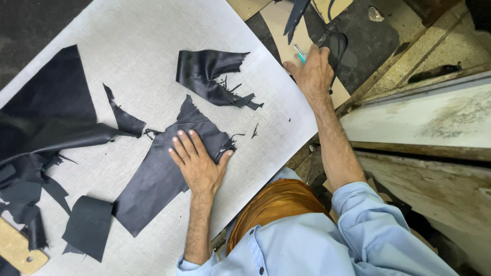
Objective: The person uses a utility knife to cut black leather pieces following cardboard templates on a work table. They repeatedly position templates, cut around them, remove the cut leather pieces, and set the templates aside.
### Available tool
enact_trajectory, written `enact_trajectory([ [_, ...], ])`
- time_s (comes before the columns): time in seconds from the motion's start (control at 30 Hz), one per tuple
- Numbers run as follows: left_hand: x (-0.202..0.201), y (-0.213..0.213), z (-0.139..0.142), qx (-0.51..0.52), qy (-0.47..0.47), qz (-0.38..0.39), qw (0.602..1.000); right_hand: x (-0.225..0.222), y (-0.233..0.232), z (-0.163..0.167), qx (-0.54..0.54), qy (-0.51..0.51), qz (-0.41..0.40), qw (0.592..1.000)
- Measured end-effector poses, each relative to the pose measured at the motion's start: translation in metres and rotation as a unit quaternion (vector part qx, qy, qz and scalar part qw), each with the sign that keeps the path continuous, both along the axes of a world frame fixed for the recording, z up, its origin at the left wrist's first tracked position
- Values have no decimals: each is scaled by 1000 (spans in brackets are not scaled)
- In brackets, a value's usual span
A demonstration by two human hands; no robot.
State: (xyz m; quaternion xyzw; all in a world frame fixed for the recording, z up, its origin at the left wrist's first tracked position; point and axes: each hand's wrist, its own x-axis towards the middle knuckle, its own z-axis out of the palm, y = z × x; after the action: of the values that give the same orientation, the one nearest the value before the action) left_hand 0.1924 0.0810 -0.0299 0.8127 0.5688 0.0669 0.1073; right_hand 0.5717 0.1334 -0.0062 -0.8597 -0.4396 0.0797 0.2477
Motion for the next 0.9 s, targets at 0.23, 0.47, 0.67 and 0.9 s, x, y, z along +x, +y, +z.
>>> enact_trajectory([
  [0.23,27,25,5,-1,-15,-26,1000,65,0,51,-55,312,44,948],
  [0.47,12,20,7,6,-7,-47,999,96,-141,105,-32,304,-102,947],
  [0.67,-94,-34,11,-26,18,61,998,49,-257,109,149,412,55,897],
  [0.9,-195,-91,30,2,37,206,978,-107,-208,47,216,619,161,738],
])
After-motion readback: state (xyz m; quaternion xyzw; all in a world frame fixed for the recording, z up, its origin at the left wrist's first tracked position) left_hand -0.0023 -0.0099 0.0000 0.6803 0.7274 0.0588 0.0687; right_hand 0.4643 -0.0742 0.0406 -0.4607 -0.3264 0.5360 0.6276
